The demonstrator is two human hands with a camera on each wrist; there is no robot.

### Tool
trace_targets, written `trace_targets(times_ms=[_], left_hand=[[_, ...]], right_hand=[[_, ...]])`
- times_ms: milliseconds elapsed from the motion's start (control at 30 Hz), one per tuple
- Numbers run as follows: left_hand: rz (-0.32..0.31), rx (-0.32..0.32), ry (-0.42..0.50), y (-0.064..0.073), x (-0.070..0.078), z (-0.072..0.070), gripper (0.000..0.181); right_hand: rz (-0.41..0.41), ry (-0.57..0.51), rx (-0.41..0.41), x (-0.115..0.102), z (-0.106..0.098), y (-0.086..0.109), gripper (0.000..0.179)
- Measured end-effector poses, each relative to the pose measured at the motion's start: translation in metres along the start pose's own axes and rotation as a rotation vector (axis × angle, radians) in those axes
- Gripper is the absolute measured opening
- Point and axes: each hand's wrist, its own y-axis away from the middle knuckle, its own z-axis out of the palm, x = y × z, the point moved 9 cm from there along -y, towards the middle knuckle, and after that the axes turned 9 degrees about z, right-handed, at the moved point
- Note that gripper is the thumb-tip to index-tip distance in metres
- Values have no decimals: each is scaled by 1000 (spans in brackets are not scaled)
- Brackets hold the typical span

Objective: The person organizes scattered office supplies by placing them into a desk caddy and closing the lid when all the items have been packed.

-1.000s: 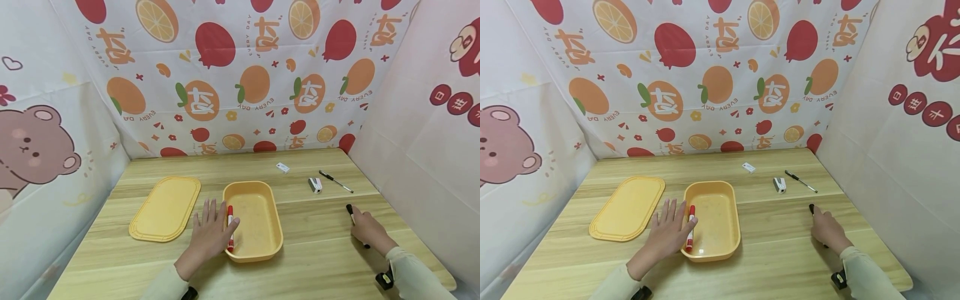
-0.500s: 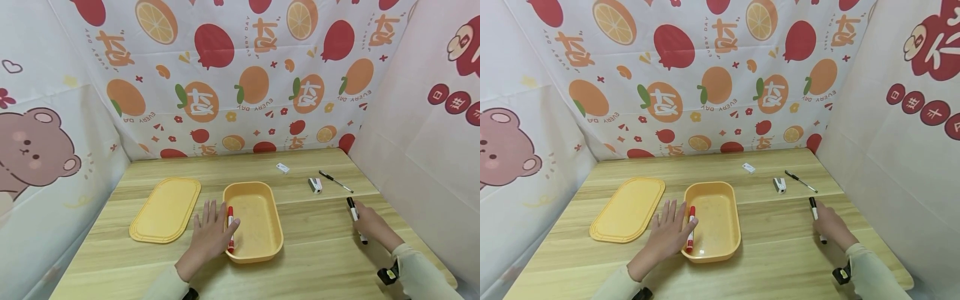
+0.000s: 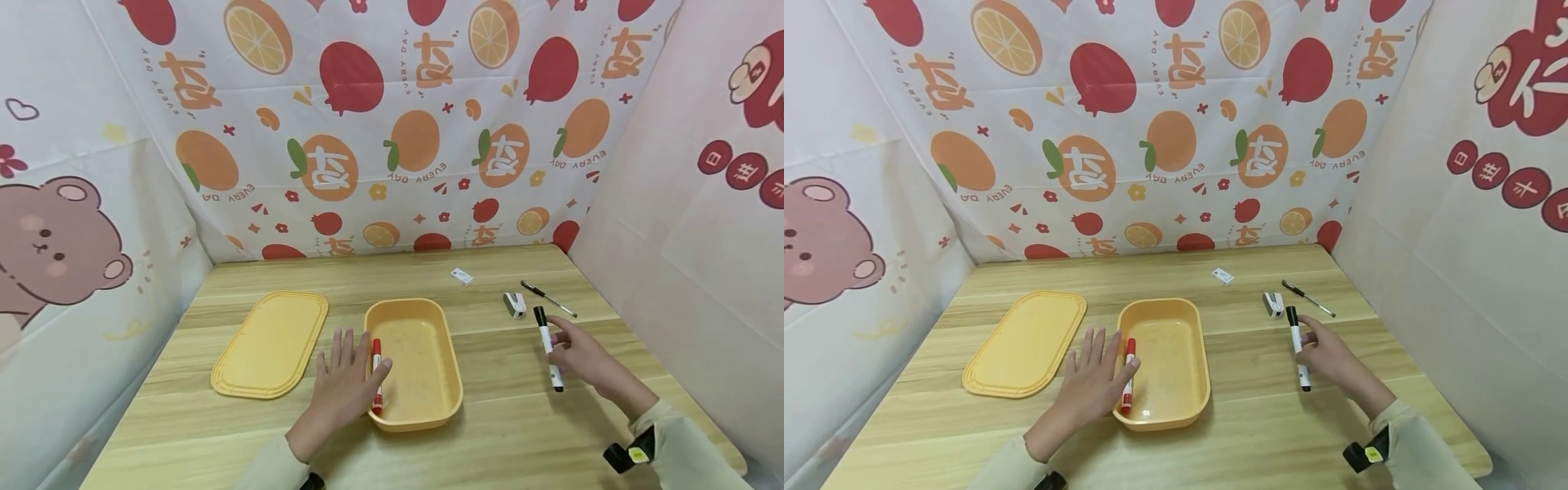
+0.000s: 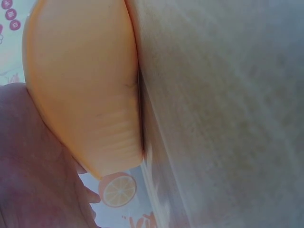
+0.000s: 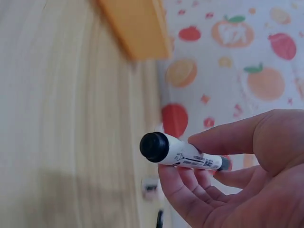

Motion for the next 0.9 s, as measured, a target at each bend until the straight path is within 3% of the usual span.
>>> trace_targets(times_ms=[433, 900], left_hand=[[-9, 0, 6, 2, 0, -3, 79], [10, 2, -3, 2, 2, -1, 83]], right_hand=[[-136, -177, -85, -59, 24, 13, 84], [-163, -333, -143, -84, 49, 8, 84]])
